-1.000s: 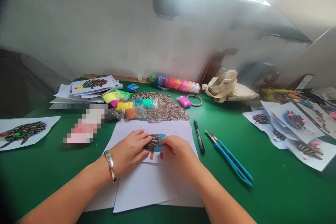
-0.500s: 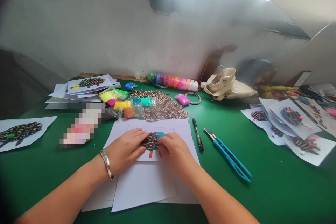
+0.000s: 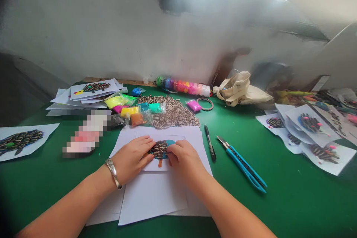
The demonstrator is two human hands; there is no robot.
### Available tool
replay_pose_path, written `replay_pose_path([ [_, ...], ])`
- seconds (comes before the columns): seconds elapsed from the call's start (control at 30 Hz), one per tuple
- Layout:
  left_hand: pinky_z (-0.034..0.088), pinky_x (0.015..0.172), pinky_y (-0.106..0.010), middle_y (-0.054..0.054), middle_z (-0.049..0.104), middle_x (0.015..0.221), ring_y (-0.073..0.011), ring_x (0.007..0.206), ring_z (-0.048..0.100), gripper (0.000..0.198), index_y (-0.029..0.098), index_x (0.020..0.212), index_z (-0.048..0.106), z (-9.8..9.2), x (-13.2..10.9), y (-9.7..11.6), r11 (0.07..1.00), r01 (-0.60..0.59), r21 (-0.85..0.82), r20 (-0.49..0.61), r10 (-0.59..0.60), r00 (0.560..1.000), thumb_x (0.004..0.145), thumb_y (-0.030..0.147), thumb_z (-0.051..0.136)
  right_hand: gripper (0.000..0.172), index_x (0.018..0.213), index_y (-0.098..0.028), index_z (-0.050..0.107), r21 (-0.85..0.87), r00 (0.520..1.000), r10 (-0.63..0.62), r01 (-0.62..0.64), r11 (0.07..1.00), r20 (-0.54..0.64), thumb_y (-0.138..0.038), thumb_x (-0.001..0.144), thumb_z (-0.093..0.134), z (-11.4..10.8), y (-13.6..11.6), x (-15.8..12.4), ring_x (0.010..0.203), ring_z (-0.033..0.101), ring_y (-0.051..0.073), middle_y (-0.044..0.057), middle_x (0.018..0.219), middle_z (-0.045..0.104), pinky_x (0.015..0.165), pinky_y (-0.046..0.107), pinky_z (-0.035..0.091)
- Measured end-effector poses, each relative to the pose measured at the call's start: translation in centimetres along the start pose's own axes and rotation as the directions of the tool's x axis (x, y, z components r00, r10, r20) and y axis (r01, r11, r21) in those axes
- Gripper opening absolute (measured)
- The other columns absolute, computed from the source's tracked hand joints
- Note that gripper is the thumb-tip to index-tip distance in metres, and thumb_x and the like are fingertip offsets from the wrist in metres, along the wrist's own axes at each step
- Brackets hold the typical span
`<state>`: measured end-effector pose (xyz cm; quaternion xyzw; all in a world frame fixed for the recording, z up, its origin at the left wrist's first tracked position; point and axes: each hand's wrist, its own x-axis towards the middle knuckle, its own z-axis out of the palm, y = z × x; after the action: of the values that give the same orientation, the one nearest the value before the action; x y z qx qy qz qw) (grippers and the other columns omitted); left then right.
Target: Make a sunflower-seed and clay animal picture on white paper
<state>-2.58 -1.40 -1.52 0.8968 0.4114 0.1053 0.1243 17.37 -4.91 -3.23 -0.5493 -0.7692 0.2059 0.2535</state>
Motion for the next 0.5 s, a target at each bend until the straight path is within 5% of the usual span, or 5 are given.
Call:
replay_pose_path([
  [0.5, 0.042, 0.101, -0.041, -0.009, 0.067, 0.107, -0.0257, 0.111, 0.055, 0.021, 0.016, 0.102, 0.063, 0.01, -0.01, 0.13, 0.999, 0.027, 0.03, 0.029, -0.028, 0.999, 0.085, 0.015, 0.052, 0.026, 0.075, -0.021, 0.07, 0.056, 0.997, -0.081, 0.08, 0.995, 0.017, -0.007, 0.085, 0.05, 0.59, -0.45, 0.33, 0.079, 0.054, 0.016, 0.002, 0.08, 0.063, 0.07, 0.025, 0.04],
])
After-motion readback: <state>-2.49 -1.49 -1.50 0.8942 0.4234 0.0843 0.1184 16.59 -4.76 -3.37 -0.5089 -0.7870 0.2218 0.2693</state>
